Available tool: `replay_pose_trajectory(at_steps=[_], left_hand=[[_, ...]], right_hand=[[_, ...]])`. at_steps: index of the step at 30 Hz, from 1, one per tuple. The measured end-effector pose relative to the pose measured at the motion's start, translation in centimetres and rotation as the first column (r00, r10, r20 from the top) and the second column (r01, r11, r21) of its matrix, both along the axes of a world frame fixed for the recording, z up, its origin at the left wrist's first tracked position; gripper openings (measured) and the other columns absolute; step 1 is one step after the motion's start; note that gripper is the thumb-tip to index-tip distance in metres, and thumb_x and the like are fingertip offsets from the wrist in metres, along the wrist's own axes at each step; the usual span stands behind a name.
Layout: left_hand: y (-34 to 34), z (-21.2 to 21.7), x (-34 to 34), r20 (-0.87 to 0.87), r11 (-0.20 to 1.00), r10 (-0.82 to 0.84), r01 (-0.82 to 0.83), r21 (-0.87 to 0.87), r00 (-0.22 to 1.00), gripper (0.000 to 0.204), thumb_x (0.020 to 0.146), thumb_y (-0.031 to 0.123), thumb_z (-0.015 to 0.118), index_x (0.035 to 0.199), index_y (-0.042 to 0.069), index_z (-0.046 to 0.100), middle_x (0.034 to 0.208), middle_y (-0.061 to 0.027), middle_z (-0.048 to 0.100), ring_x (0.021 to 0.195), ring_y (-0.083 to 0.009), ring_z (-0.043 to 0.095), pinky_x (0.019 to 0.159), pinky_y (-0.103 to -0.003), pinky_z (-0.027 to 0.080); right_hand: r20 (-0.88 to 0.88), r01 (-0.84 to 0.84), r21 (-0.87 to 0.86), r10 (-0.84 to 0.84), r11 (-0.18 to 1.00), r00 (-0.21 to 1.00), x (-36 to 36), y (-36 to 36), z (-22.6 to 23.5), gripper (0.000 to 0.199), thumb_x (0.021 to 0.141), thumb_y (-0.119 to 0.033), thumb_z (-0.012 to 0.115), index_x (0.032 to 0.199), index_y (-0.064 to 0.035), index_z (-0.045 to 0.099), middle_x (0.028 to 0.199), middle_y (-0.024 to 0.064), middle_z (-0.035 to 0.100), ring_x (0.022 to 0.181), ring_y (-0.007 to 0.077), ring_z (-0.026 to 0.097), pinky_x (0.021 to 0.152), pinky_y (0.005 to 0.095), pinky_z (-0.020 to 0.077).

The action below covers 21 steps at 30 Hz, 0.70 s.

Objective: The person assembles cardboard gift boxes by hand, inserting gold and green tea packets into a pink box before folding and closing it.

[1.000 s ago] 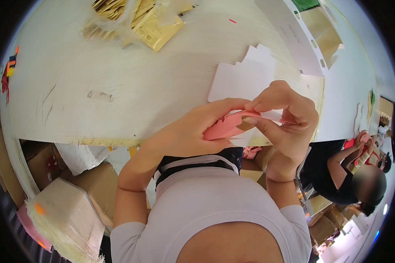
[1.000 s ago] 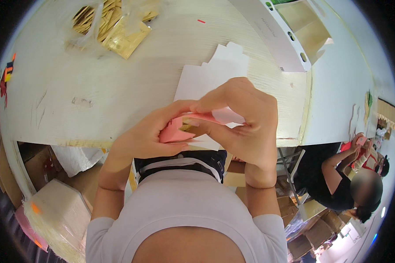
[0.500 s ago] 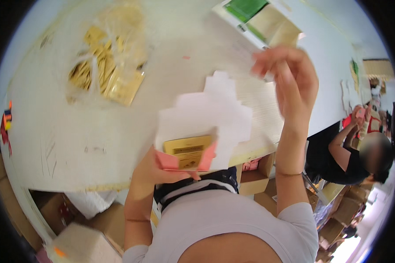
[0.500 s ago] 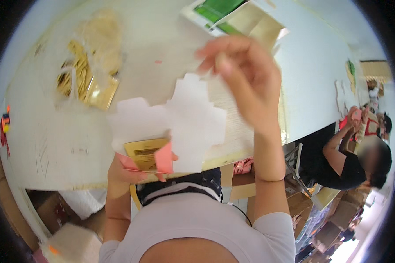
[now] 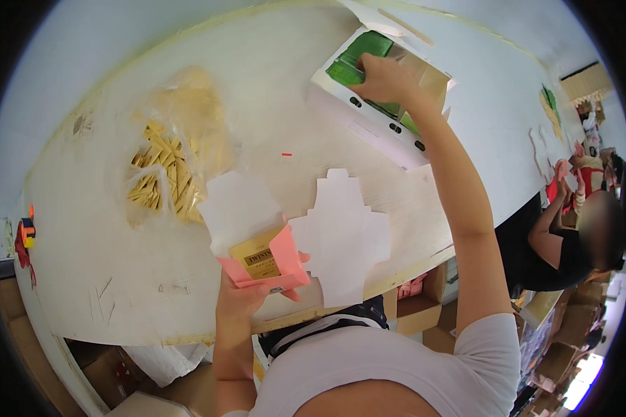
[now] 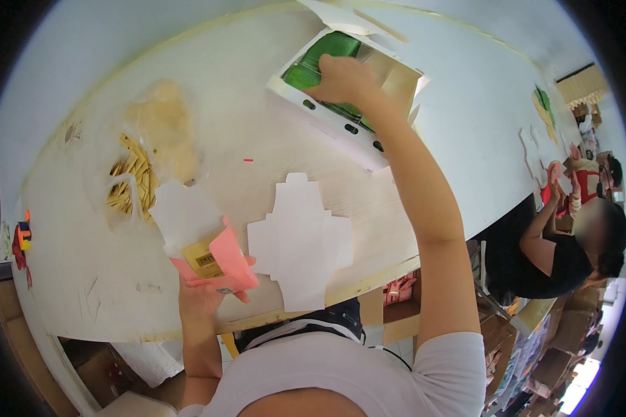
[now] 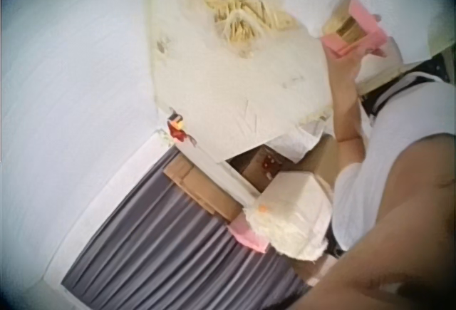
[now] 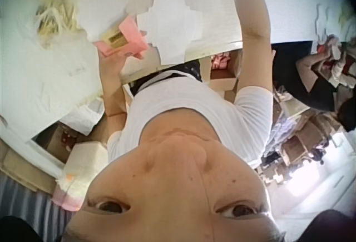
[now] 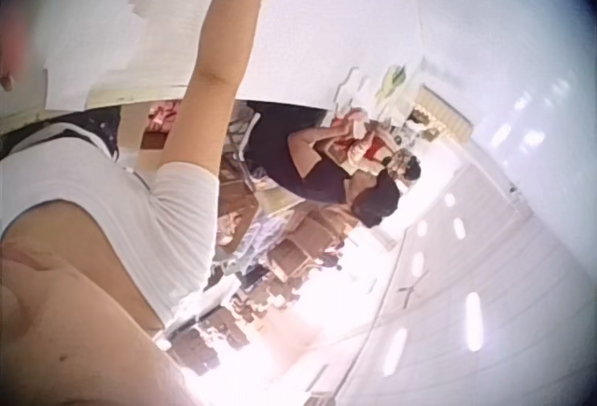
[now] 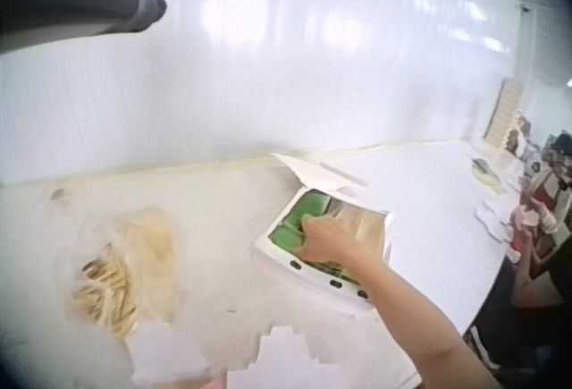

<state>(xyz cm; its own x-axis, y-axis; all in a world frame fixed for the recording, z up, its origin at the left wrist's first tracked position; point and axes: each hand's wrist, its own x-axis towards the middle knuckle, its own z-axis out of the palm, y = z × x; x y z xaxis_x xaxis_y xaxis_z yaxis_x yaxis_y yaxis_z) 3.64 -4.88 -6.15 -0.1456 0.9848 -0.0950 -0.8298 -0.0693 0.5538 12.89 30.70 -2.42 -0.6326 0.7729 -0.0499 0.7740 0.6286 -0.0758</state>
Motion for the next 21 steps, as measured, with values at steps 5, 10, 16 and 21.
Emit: replay_pose_trajectory(at_steps=[5,10,16,21], left_hand=[[-0.1,-1.1,-0.3,-0.136,1.000,0.027,-0.024,0.019,0.990,0.069,0.074,0.013,0.068,0.131,0.001,0.030,0.122,-0.0167,0.047,0.107,-0.0400,0.051,0.055,-0.042,0.057],[-0.2,-1.0,-0.1,-0.148,0.999,0.043,-0.045,-0.007,0.988,0.068,0.074,0.012,0.068,0.130,0.002,0.031,0.121,-0.0168,0.047,0.107,-0.0399,0.051,0.055,-0.042,0.057],[-0.4,-1.0,-0.4,-0.114,0.999,0.046,-0.047,-0.006,0.992,0.066,0.074,0.010,0.067,0.129,0.002,0.033,0.120,-0.0172,0.048,0.107,-0.0400,0.051,0.055,-0.042,0.057],[-0.7,-0.9,-0.6,-0.118,0.998,0.058,-0.059,-0.001,0.991,0.064,0.075,0.010,0.067,0.129,0.002,0.034,0.120,-0.0181,0.049,0.107,-0.0403,0.051,0.055,-0.042,0.056]], right_hand=[[0.052,0.012,0.079,-0.016,0.997,0.999,-0.6,-1.9,0.9,0.052,0.071,-0.035,0.063,0.110,-0.0045,0.047,0.107,0.0170,0.057,0.100,0.0288,0.054,0.079,0.0369,0.0427],[-0.286,-0.109,-0.171,0.056,0.979,0.957,0.0,0.1,-2.0,0.040,0.071,-0.026,0.066,0.099,-0.0009,0.054,0.097,0.0142,0.060,0.090,0.0233,0.056,0.074,0.0294,0.0430],[-0.471,-0.236,-0.509,-0.039,0.828,0.881,0.7,0.4,-0.7,0.025,0.074,-0.023,0.068,0.069,-0.0015,0.055,0.063,-0.0011,0.044,0.062,0.0084,0.040,0.057,0.0265,0.0322],[-0.521,-0.116,-0.361,-0.097,0.925,0.848,1.2,-1.3,1.8,0.027,0.077,-0.023,0.066,0.067,-0.0024,0.051,0.061,-0.0040,0.037,0.059,0.0074,0.034,0.054,0.0264,0.0285]])
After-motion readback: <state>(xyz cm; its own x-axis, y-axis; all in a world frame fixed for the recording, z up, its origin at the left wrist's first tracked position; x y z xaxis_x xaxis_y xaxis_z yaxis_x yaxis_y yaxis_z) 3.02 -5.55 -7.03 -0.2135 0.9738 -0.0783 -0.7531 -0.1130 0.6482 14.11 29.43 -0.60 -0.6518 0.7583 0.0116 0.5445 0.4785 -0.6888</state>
